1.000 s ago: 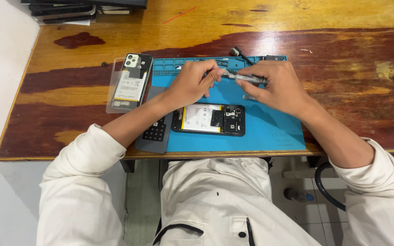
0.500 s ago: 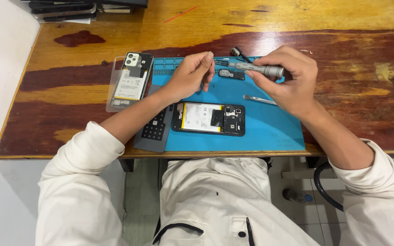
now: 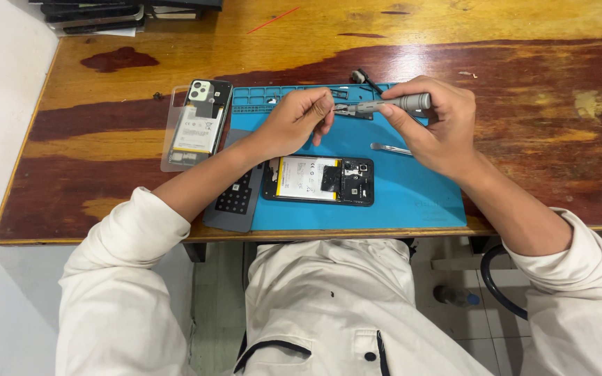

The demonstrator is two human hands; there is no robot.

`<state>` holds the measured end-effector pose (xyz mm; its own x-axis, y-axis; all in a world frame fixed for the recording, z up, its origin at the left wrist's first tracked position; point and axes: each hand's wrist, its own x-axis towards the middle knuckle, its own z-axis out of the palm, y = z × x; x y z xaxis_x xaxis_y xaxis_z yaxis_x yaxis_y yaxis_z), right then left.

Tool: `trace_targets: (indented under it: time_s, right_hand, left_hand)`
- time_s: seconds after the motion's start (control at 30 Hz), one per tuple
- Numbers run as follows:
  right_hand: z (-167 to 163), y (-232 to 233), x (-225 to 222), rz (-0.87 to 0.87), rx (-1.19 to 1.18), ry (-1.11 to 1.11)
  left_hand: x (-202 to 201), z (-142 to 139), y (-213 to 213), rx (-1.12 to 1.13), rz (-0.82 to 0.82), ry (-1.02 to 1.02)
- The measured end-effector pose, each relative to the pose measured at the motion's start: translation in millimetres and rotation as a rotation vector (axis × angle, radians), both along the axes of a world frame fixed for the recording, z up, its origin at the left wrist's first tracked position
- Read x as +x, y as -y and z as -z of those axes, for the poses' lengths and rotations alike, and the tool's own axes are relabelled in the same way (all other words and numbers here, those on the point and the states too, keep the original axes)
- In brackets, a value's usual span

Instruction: The person disassembles a smartphone on a blue mat, removes the battery and internal components, and uses a screwdriver and tweezers to manipulate small parts. The person then reassembles the phone and secures the back cover.

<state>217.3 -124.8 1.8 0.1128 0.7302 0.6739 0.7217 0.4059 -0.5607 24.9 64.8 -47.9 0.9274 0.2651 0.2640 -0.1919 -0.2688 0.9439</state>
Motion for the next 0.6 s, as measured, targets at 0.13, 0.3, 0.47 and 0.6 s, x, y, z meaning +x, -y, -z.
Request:
trace_targets:
  time_s: [0.13,0.3,0.47,0.6]
  right_hand:
    - [0.0,0.5,-0.4,-0.025,0.011,-0.008]
    - [-1.2,0.7,-1.4,-0.014,-0.013,-0.008]
    - [-1.5,0.6,-1.1,-0.015,-0.024,0.005]
    - [-0.8,-0.6,-1.2,-0.079,-0.055,-0.094]
  left_hand:
    - [0.8,-0.6,0.6,-0.004,-0.001,-0.001]
    - [1.4,-0.1,1.5,-0.008,-0.01,-0.028]
    - [1.1,-2.0,2.1,0.005,-0.005,-0.02]
    - [0.3,-4.3,5.1,0.083,-0.012,0.032]
